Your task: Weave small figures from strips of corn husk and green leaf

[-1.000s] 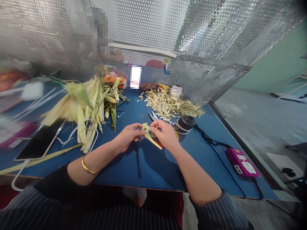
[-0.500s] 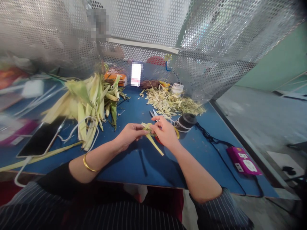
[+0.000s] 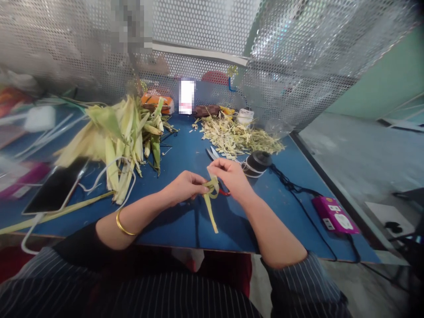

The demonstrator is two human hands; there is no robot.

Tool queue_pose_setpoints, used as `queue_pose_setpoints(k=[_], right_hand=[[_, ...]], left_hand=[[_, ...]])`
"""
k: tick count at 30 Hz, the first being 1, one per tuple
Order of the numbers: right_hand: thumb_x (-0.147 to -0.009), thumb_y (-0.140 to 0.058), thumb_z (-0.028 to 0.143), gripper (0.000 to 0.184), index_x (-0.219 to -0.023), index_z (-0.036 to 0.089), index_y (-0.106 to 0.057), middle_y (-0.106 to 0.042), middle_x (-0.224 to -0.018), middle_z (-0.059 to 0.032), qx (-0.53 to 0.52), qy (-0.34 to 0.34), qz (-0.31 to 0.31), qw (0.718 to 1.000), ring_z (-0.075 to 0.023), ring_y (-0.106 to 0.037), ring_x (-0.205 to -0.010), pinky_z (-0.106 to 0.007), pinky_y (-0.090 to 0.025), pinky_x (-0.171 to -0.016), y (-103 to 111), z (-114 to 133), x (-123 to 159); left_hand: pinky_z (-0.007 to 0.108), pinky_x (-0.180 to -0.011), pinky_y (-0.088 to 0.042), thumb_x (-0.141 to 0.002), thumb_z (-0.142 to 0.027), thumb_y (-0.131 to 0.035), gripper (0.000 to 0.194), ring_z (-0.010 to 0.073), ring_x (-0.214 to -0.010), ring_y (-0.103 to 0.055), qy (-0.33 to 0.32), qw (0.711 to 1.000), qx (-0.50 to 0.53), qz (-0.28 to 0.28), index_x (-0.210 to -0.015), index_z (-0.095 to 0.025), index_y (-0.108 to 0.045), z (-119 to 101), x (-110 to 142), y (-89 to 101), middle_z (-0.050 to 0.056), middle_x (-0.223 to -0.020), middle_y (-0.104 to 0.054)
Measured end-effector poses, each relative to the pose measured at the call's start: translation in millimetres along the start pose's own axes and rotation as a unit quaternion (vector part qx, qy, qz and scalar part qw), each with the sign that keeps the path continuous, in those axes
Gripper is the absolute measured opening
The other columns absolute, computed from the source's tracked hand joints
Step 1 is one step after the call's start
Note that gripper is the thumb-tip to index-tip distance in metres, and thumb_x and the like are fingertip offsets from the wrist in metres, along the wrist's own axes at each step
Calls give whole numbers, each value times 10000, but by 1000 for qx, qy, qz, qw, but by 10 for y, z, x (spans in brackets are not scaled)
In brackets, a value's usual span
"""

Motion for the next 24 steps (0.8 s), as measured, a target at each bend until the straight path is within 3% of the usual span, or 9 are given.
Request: queue_pose_setpoints(k=[4,7,14,19,24], right_hand=[[-802,-577,318,181,-685,196,-516,-447,-510,72,-157,16,-100,982,-67,-438,-403,-211,-364,-421,27,-7,-20],[-809,-578,333,222,-667,201,-471,-448,-551,66,-241,44,-134,960,-82,-529,-439,-221,-437,-455,33,-27,-44],[-859,-546,326,164,-764,207,-486,-500,-612,66,-280,78,-98,952,-103,-631,-584,-258,-508,-629,-30,-86,-58],[-865,-546,306,136,-790,204,-498,-549,-637,52,-238,86,-59,966,-120,-651,-655,-284,-508,-693,-84,-40,-12],[-868,-543,309,133,-792,209,-498,-543,-633,55,-251,92,-64,961,-113,-644,-641,-287,-512,-694,-44,-7,13]], left_hand=[[205,-417,-261,-708,-327,-627,238,68,-414,-359,3,998,-7,57,-825,-144,-723,43,-15,7,-38,-482,-467],[211,-428,-244,-721,-321,-627,222,60,-426,-351,-16,998,15,64,-803,-136,-719,48,-16,49,-25,-526,-502],[218,-466,-260,-721,-344,-662,227,58,-467,-369,-18,994,65,88,-802,-137,-710,6,-9,105,-11,-587,-527],[223,-479,-283,-707,-386,-690,261,65,-480,-390,-33,998,50,31,-672,-128,-663,2,-13,83,-9,-554,-505],[223,-470,-269,-731,-326,-656,204,62,-457,-376,-23,999,38,-19,-705,-127,-689,29,-33,82,-10,-524,-502]])
Point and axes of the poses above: each hand's wrist, its own x-axis away from the middle knuckle, its own y-axis out of the back of the hand, z = x × y, the point moved 1 cm from there along -x, towards the middle knuckle
